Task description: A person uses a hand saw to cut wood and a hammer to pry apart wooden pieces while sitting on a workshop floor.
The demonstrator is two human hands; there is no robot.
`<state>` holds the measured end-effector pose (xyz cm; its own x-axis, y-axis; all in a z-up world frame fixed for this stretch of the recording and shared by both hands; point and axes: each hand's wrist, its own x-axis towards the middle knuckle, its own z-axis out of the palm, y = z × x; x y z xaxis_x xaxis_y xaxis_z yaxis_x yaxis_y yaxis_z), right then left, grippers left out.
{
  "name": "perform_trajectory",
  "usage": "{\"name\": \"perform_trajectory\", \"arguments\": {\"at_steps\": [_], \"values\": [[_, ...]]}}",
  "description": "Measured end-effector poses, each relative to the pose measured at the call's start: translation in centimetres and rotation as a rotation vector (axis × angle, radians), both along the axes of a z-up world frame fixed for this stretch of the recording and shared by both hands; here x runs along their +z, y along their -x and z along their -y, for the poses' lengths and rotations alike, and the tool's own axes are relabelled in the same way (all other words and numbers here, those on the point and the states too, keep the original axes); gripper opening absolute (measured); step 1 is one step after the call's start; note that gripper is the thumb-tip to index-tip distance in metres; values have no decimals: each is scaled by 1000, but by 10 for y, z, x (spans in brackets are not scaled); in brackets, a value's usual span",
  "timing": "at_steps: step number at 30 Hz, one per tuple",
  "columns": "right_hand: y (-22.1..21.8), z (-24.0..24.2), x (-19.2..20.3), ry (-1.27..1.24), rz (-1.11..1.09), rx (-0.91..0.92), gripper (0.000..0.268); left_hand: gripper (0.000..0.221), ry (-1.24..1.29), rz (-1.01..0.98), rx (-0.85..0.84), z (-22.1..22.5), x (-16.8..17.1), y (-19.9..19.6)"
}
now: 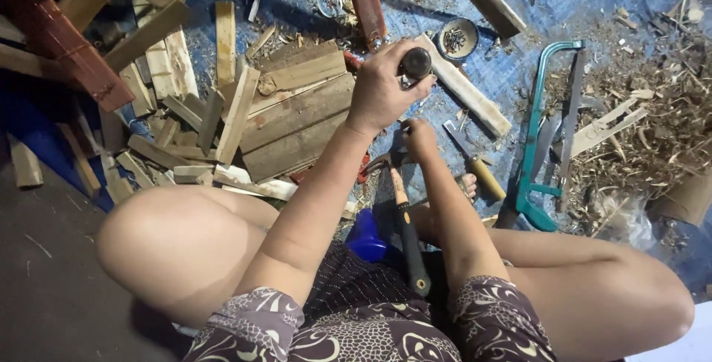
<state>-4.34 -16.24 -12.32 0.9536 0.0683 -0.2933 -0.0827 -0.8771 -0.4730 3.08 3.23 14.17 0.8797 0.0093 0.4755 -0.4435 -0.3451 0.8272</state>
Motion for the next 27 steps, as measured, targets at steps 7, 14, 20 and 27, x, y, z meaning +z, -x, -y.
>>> {"name": "perform_trajectory", "arguments": {"at_steps": [7, 14, 20, 27], "values": [[-14, 0, 12, 39, 109, 24, 39, 34, -12, -33, 3, -6, 16, 8], [-1, -19, 48, -53, 241, -6, 38, 35, -36, -2, 37, 1, 0, 3], [15, 3, 15, -39, 177, -191, 37, 35, -78, -110, 23, 7, -21, 8], [27, 23, 8, -31, 85, -278, 29, 20, -152, -308, -111, 29, -67, 22]]}}
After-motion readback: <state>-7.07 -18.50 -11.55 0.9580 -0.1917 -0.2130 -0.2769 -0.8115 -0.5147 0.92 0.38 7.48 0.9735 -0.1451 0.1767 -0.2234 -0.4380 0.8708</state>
